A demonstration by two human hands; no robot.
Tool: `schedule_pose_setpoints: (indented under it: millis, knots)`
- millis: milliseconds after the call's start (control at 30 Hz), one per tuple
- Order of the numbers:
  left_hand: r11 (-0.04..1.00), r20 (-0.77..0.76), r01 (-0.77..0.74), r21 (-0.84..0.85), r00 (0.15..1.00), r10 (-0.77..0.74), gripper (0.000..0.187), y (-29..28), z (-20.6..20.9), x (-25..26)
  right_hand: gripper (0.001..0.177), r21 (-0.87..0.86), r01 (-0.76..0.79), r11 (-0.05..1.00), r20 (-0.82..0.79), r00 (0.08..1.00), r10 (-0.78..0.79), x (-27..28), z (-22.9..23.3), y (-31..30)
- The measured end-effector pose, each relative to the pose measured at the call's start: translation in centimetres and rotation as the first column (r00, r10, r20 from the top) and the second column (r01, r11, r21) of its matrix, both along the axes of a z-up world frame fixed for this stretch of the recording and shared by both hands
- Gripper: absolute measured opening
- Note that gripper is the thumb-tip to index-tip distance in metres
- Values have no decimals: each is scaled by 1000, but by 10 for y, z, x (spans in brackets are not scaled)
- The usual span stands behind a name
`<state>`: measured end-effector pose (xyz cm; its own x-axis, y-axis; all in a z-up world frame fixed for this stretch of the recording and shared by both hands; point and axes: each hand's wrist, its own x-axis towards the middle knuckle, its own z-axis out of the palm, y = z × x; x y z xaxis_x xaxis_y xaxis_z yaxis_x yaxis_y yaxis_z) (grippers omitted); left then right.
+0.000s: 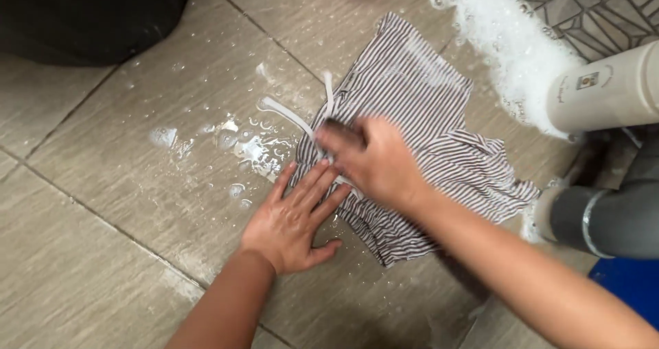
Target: Washing clothes and a sock by hand using a bucket and a brush.
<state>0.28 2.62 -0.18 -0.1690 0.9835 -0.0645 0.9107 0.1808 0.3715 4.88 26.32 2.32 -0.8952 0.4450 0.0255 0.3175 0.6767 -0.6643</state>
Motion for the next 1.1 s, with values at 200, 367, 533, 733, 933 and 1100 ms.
schedule_pose_setpoints:
  millis: [200,367,533,733,933,1100]
  knots:
    - [999,-15,15,-49,1000,-16,89,1,4,-3,21,335,140,932,42,986,-163,-29,-24,66]
    - [1000,-3,1,-9,1000,-1,89,4,6,-2,32,202,55,978,-211,977,-11,-14,-18,30]
    - [985,29,25,-173,999,-20,91,3,7,-5,46,-156,339,928,369,891,-264,3,18,-32]
    - [1000,7,-12,-21,1000,12,88,4,7,-3,42,684,216,697,-177,976,-128,13,-58,127]
    - [999,8,-17,-33,1000,17,87,5,4,-3,34,513,4,858,-110,992,61,40,-6,-9]
    - [1000,-2,-14,-7,1000,14,89,4,2,0,41,633,93,768,-102,994,-37,50,-40,59]
